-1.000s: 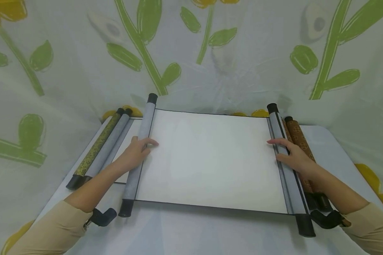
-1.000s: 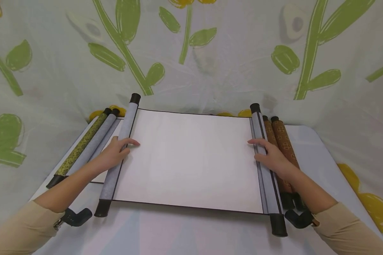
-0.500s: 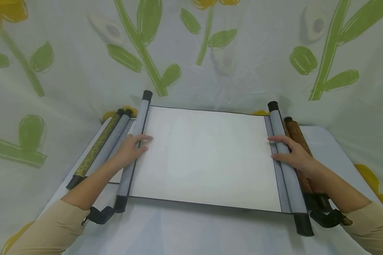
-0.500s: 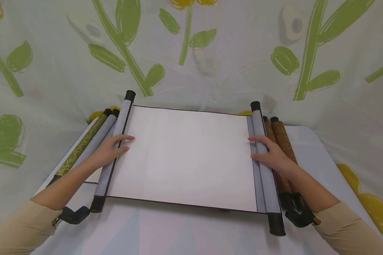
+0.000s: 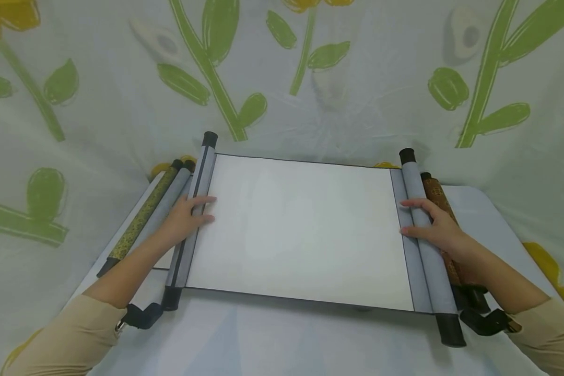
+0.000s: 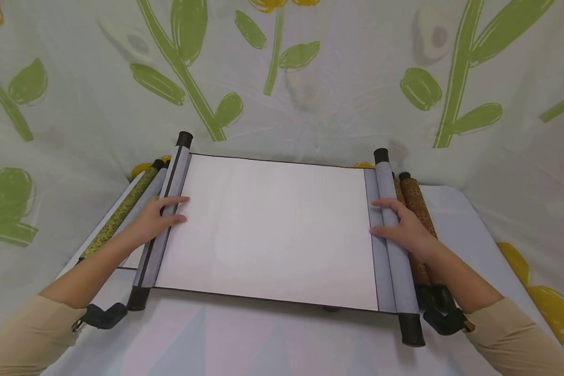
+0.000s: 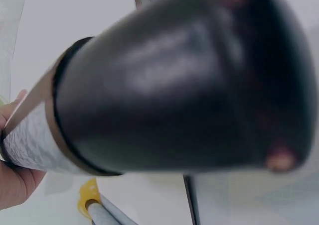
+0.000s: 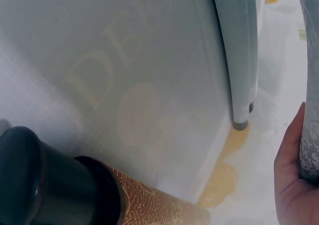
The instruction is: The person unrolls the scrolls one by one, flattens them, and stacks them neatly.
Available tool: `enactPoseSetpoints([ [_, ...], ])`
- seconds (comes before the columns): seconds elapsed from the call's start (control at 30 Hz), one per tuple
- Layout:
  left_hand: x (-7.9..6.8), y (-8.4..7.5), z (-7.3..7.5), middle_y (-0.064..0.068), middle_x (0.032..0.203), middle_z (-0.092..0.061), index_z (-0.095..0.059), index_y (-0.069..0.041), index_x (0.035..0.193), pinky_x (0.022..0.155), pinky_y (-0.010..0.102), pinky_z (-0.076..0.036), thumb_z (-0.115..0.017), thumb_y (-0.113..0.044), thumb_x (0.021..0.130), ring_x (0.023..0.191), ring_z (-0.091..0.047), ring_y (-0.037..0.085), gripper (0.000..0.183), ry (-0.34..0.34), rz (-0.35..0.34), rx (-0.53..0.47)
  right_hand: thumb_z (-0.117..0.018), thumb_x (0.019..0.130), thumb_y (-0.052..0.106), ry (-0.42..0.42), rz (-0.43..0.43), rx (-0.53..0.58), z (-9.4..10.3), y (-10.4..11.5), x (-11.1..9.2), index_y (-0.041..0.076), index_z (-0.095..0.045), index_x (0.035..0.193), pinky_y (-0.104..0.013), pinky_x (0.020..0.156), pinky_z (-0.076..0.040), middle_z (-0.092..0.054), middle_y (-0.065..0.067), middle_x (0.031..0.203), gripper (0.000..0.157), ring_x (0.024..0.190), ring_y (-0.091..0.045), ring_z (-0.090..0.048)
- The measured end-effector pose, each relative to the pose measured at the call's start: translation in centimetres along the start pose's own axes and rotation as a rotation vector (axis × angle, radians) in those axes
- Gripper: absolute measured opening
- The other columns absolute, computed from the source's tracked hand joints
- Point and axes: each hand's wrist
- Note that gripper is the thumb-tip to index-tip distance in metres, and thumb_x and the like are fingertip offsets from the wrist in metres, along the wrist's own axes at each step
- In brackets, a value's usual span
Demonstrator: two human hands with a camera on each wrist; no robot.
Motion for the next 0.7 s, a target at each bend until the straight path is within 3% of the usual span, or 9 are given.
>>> enactPoseSetpoints([
  [0.07, 0.1, 0.1, 0.2, 0.038, 0.137, -0.029, -0.048, -0.010, 0.138, 0.088, 0.064, -0.040, -0.064, -0.020, 0.090, 0.124, -0.034, 0.054, 0.052, -0.002, 0.009, 0.022, -0.072, 0.083, 0.033, 0.000, -0.010, -0.003, 0.0, 0.0, 0.0, 0.015, -0.033, 0.142, -0.034, 0.073, -0.044, -0.014, -0.028, 0.151, 0.072, 0.117, -0.043, -0.033],
  [0.3, 0.6, 0.3, 0.5, 0.038, 0.138, -0.029, -0.047, -0.009, 0.139, 0.088, 0.061, -0.041, -0.066, -0.017, 0.088, 0.122, -0.036, 0.051, 0.055, 0.002, 0.016, 0.047, -0.072, 0.084, 0.033, 0.018, -0.035, 0.026, -0.3, 0.0, 0.0, 0.019, -0.031, 0.143, -0.037, 0.071, -0.046, -0.014, -0.029, 0.149, 0.073, 0.113, -0.044, -0.038],
  [0.43, 0.3, 0.2, 0.9, 0.041, 0.139, -0.024, -0.045, -0.008, 0.139, 0.071, 0.048, -0.048, -0.056, -0.011, 0.093, 0.102, -0.048, 0.044, 0.047, -0.009, 0.004, 0.064, -0.069, 0.087, 0.028, 0.027, -0.008, 0.022, -0.3, -0.2, 0.3, 0.016, -0.030, 0.144, -0.045, 0.078, -0.044, -0.012, -0.029, 0.151, 0.070, 0.119, -0.045, -0.033],
  [0.57, 0.0, 0.6, 1.5, 0.044, 0.140, -0.017, -0.042, -0.009, 0.140, 0.052, 0.031, -0.043, -0.045, -0.007, 0.095, 0.072, -0.050, 0.029, 0.044, -0.021, -0.021, 0.098, -0.063, 0.091, 0.020, 0.033, 0.039, 0.021, -0.3, -0.4, 0.5, 0.010, -0.028, 0.145, -0.055, 0.088, -0.037, -0.009, -0.028, 0.153, 0.065, 0.129, -0.046, -0.023],
  [0.63, 0.0, 1.1, 1.7, 0.044, 0.140, -0.016, -0.041, -0.010, 0.140, 0.050, 0.029, -0.041, -0.043, -0.008, 0.096, 0.066, -0.048, 0.025, 0.044, -0.022, -0.033, 0.113, -0.060, 0.092, 0.018, 0.039, 0.048, 0.024, -0.2, -0.4, 0.6, 0.009, -0.027, 0.145, -0.057, 0.089, -0.036, -0.008, -0.027, 0.153, 0.063, 0.130, -0.046, -0.021],
  [0.7, 0.2, 1.4, 2.0, 0.044, 0.139, -0.018, -0.041, -0.012, 0.140, 0.052, 0.031, -0.042, -0.043, -0.009, 0.097, 0.072, -0.049, 0.028, 0.043, -0.029, -0.040, 0.120, -0.060, 0.093, 0.018, 0.043, 0.059, 0.029, -0.1, -0.4, 0.6, 0.008, -0.026, 0.145, -0.059, 0.091, -0.034, -0.008, -0.027, 0.154, 0.063, 0.132, -0.046, -0.019],
])
Point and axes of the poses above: each hand's wrist, its own x-axis towards the middle knuckle, its own z-axis out of the back of the hand, y = z × x
